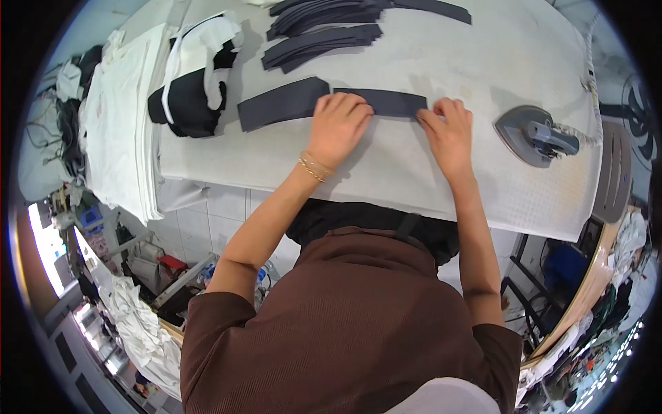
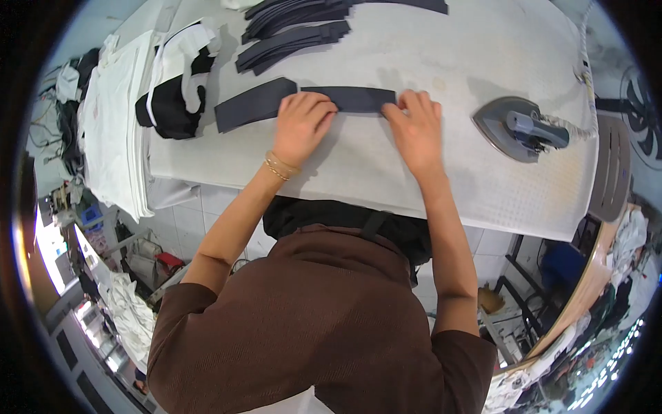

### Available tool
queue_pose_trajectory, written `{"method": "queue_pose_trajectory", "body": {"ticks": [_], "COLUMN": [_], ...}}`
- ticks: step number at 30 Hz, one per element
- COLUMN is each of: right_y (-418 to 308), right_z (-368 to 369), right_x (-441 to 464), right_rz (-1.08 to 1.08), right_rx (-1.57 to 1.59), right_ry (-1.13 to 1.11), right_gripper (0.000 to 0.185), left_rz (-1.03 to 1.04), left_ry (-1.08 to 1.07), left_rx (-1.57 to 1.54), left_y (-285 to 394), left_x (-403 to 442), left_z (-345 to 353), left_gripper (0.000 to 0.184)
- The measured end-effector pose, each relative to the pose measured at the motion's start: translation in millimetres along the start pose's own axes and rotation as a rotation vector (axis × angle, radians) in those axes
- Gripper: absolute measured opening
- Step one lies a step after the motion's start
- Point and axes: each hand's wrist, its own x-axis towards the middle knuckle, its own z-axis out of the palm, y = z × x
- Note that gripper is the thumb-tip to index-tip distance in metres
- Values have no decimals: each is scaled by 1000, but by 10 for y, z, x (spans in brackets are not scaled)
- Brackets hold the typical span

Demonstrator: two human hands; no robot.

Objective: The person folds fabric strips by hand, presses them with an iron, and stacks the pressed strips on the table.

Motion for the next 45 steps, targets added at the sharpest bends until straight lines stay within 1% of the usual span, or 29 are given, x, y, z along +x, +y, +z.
{"method": "queue_pose_trajectory", "body": {"ticks": [3, 5, 7, 8, 10, 11, 12, 13, 14, 15, 17, 19, 25, 30, 35, 41, 45], "right_y": [206, 299, 367, 395, 404, 400, 391, 390, 404, 429, 467, 481, 436, 435, 409, 373, 399], "right_z": [-305, -365, -397, -403, -379, -364, -343, -321, -296, -267, -231, -222, -257, -268, -264, -220, -184], "right_x": [-404, -628, -769, -810, -817, -808, -790, -775, -772, -775, -770, -755, -728, -736, -719, -694, -683], "right_rz": [95, 151, 234, 241, 352, 356, 413, 468, 470, 507, 543, 612, 638, 664, 696, 741, 794], "right_rx": [-73, -104, -56, -62, 79, 80, 138, 197, 201, 221, 241, 256, 191, 240, 257, 174, 179], "right_ry": [-42, -50, 0, -2, 55, 58, 58, 58, 59, 77, 92, 114, 103, 96, 91, 122, 103], "right_gripper": [12, 12, 14, 14, 17, 17, 17, 17, 17, 16, 15, 12, 9, 8, 7, 7, 9], "left_rz": [106, 129, 92, 96, -32, -76, -73, -133, -196, -196, -292, -318, -363, -392, -467, -549, -553], "left_ry": [-61, -63, -99, -103, -146, -153, -157, -130, -103, -104, -83, -62, -54, -75, -28, 13, 29], "left_rx": [-112, -147, -192, -200, -217, -229, -225, -250, -276, -273, -254, -241, -221, -185, -189, -128, -117], "left_y": [355, 503, 580, 597, 563, 535, 520, 508, 501, 503, 518, 533, 479, 394, 420, 448, 431], "left_x": [98, 133, 170, 180, 189, 180, 165, 145, 125, 113, 87, 64, -17, -22, 44, 51, 43], "left_z": [276, 383, 419, 421, 392, 391, 393, 391, 387, 381, 370, 364, 313, 304, 345, 387, 427], "left_gripper": [12, 12, 11, 11, 11, 8, 8, 7, 6, 6, 5, 6, 11, 13, 15, 18, 19]}}
